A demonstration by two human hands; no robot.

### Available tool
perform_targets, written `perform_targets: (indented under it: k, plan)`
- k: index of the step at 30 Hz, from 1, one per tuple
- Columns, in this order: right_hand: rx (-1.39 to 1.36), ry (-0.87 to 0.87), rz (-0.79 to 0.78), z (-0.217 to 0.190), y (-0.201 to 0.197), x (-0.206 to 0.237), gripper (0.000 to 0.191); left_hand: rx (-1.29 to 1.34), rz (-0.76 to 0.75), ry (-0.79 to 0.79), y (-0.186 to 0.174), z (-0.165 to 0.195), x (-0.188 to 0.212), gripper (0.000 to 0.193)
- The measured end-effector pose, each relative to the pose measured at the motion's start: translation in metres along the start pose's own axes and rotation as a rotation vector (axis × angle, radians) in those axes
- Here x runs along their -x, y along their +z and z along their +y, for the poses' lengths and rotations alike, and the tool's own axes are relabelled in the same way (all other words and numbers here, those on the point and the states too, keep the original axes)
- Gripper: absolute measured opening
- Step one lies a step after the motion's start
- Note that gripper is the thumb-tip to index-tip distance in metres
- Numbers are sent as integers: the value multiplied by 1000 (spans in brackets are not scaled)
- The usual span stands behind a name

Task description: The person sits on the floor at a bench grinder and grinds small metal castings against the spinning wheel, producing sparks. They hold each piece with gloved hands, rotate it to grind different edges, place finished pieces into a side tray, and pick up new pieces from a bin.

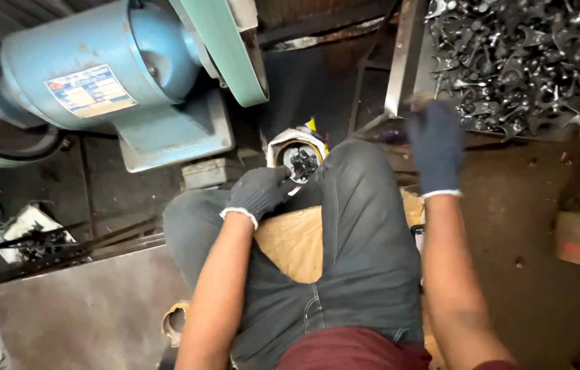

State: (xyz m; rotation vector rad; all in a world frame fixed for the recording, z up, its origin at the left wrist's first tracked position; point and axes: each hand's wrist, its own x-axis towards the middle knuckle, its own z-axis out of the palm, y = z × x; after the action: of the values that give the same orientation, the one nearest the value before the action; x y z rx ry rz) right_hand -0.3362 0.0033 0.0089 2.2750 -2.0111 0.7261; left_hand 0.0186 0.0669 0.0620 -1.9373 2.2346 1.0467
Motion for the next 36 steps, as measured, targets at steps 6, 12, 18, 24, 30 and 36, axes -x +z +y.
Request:
perform_targets:
  k: [6,12,18,24,30,36]
  plan:
    - [216,-74,-308,60,20,-39,32,32,18,94,-6,15,-17,39]
    - [403,-215,-284,61,45,-45,42,56,29,140,5,9,-18,29]
    - [133,-289,-335,68,26,-62,47,-28,101,152,26,-16,-15,30]
    - [-1214,330,-30,-36,-2,-47,30,346,228,314,17,-24,-3,34]
    - [-1621,276,-99,-174,22,33,43,1106,100,318,8,-3,17,41]
    - [-1358,208,-220,-199,17,45,34,628,658,231,18,-8,37,38]
